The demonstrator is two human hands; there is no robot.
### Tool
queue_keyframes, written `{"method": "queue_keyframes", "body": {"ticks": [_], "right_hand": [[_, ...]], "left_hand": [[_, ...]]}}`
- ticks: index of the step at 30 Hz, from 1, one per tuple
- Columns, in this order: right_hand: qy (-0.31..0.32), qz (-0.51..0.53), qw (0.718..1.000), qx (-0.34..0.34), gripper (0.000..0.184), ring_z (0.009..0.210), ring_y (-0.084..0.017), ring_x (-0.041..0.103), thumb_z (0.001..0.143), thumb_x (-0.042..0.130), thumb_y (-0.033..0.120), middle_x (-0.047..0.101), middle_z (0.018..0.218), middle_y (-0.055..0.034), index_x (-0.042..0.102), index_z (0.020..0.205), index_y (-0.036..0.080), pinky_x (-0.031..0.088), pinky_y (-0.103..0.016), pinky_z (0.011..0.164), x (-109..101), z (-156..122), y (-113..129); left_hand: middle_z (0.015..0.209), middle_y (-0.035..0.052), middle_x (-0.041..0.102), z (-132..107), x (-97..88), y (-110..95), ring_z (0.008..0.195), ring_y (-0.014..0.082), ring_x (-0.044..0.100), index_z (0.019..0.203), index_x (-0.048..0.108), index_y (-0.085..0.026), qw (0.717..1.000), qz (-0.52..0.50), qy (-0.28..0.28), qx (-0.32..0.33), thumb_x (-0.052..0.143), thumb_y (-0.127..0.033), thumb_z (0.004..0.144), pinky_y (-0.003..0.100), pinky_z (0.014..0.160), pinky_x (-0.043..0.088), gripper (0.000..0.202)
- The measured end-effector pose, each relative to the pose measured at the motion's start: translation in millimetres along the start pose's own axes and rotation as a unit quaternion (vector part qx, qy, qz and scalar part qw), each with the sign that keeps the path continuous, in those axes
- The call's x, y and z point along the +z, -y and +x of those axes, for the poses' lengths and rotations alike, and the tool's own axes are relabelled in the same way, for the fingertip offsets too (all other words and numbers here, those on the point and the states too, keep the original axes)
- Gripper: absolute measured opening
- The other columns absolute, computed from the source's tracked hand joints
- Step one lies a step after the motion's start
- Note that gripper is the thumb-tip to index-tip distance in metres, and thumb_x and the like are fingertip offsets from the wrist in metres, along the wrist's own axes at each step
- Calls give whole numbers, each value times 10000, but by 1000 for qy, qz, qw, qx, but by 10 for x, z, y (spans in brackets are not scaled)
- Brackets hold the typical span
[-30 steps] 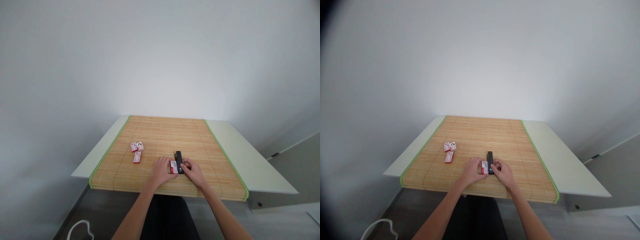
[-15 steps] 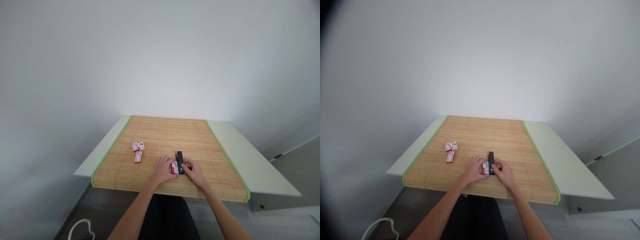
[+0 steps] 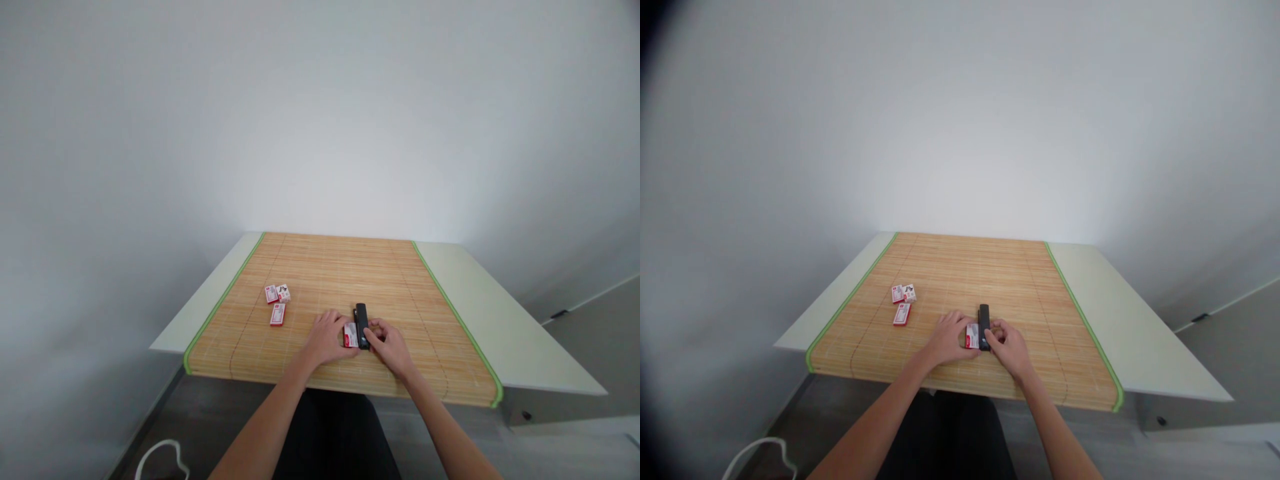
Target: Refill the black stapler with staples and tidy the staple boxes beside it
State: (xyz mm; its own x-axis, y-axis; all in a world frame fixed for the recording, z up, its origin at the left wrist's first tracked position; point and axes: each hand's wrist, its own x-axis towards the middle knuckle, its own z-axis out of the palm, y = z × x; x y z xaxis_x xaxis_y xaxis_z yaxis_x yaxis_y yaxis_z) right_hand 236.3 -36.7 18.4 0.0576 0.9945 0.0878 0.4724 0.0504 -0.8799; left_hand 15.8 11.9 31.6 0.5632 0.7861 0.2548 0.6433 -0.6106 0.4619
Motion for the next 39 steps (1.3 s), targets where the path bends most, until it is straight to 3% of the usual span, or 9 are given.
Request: {"method": "queue_keyframes", "body": {"ticks": [14, 19, 22, 25, 28, 31, 33, 36, 39], "right_hand": [[-12, 26, 999, 29, 507, 503, -194, 596, 919, 555, 655, 647, 529, 6, 655, 1117, 199, 432, -291, 556, 9, -4, 19], [-31, 51, 998, 34, 568, 492, -190, 589, 901, 540, 707, 638, 523, 5, 628, 1126, 193, 446, -289, 548, 4, -5, 32], [-46, 74, 995, 42, 601, 458, -182, 554, 904, 510, 739, 605, 496, 18, 608, 1128, 190, 415, -275, 503, 11, 2, 11], [-57, 91, 993, 44, 579, 424, -164, 500, 918, 499, 736, 573, 476, 34, 593, 1117, 201, 366, -258, 460, 17, 7, -18], [-58, 96, 993, 40, 539, 416, -155, 475, 931, 498, 720, 560, 470, 40, 587, 1095, 214, 349, -252, 448, 18, 7, -41], [-62, 101, 992, 39, 532, 415, -153, 467, 927, 502, 724, 543, 462, 48, 583, 1079, 221, 338, -249, 442, 24, 11, -58], [-63, 107, 991, 42, 537, 408, -150, 454, 920, 505, 732, 537, 462, 51, 581, 1077, 224, 322, -247, 432, 33, 15, -66], [-60, 112, 991, 48, 551, 399, -147, 437, 911, 508, 741, 528, 460, 56, 577, 1082, 221, 301, -244, 420, 42, 19, -66], [-52, 110, 992, 45, 539, 414, -148, 451, 921, 510, 723, 535, 474, 52, 579, 1092, 216, 298, -241, 429, 41, 15, -55]], "left_hand": [[1163, 65, 584, 15, -1, -6, 1129, 306, 529, 1243, 628, -300, 1000, -25, -6, -10, 821, -658, 679, 442, 982, 403, 695], [1293, 92, 562, -14, 3, -77, 1199, 340, 524, 1372, 538, -288, 998, -58, -32, -24, 891, -640, 574, 475, 1025, 408, 941], [1299, 91, 565, -162, -88, -79, 1184, 325, 548, 1452, 466, -307, 993, -87, -68, -52, 885, -600, 619, 469, 1026, 432, 977], [1253, 67, 591, -413, -316, 163, 1154, 300, 570, 1439, 478, -338, 984, -71, -126, -102, 794, -539, 772, 473, 1054, 430, 765], [1361, 68, 567, -674, -619, 668, 1263, 319, 520, 1414, 506, -329, 967, -2, -196, -160, 715, -453, 844, 508, 1128, 372, 619], [1431, 51, 559, -856, -855, 1186, 1303, 339, 497, 1428, 503, -327, 966, 28, -173, -193, 741, -423, 788, 531, 1137, 359, 690], [1439, 37, 575, -910, -933, 1413, 1299, 335, 506, 1429, 515, -330, 972, 25, -135, -191, 732, -410, 780, 527, 1124, 371, 689], [1399, 15, 622, -898, -958, 1521, 1272, 320, 539, 1390, 564, -350, 978, 11, -104, -179, 708, -389, 795, 518, 1108, 391, 613], [1363, 16, 645, -811, -926, 1388, 1235, 314, 573, 1319, 621, -346, 982, -13, -97, -161, 738, -380, 775, 510, 1098, 414, 558]]}}
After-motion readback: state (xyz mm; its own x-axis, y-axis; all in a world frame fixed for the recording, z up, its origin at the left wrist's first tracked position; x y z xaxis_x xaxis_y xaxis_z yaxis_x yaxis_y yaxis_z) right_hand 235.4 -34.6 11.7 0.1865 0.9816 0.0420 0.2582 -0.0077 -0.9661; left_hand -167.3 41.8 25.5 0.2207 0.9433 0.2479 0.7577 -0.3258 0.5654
